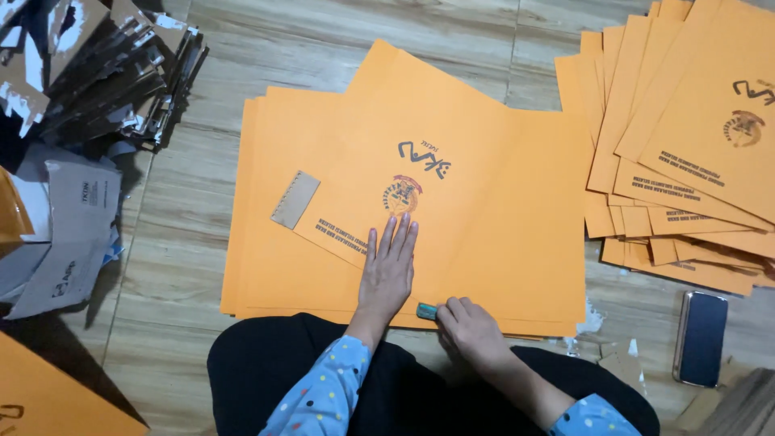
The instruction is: Apply adhesive to the edges of paper folders and stack them
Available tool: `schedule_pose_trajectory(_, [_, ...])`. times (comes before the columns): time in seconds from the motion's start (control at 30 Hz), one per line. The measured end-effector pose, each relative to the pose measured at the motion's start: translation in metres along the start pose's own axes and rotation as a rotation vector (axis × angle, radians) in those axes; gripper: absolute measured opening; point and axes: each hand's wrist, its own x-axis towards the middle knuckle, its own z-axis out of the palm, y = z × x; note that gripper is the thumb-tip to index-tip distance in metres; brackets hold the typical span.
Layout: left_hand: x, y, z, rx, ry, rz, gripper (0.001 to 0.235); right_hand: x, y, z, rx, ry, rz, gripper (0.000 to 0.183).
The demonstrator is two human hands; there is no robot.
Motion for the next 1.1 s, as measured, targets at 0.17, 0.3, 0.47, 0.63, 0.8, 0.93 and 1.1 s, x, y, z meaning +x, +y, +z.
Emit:
schedule_pose_trajectory(0.17, [-0.001,0.001,-0.001,-0.002,0.019,-0.011,0.056,0.007,0.017,-0.018,0.673,-0.43,0.426,0.024])
schedule_pose_trajectory(0.3, [0.0,0.003,0.0,-0.088,0.102,-0.126,0.054,0.015,0.026,0.019,1.364,0.15,1.163,0.039])
schedule_pose_trajectory(0.47, [-0.001,0.004,-0.002,-0.116,0.111,-0.122,0.053,0.026,0.02,0.07,1.593,0.148,1.356,0.036])
schedule_pose_trajectory(0.63, [-0.006,0.001,0.004,-0.219,0.115,-0.138,0.051,0.052,0.012,0.055,1.141,0.13,1.009,0.022])
schedule_pose_trajectory(0.8, [-0.001,-0.016,0.003,-0.302,0.208,-0.141,0.05,0.038,0.098,0.039,0.84,0.663,0.853,0.021])
schedule_pose_trajectory(0.93, [0.008,-0.056,-0.012,-0.093,0.191,-0.266,0.05,-0.023,0.201,-0.058,0.556,0.723,0.768,0.025])
schedule_pose_trajectory(1.1, [0.007,-0.082,-0.02,-0.124,0.104,-0.252,0.043,-0.11,0.266,-0.142,0.639,0.764,0.963,0.032])
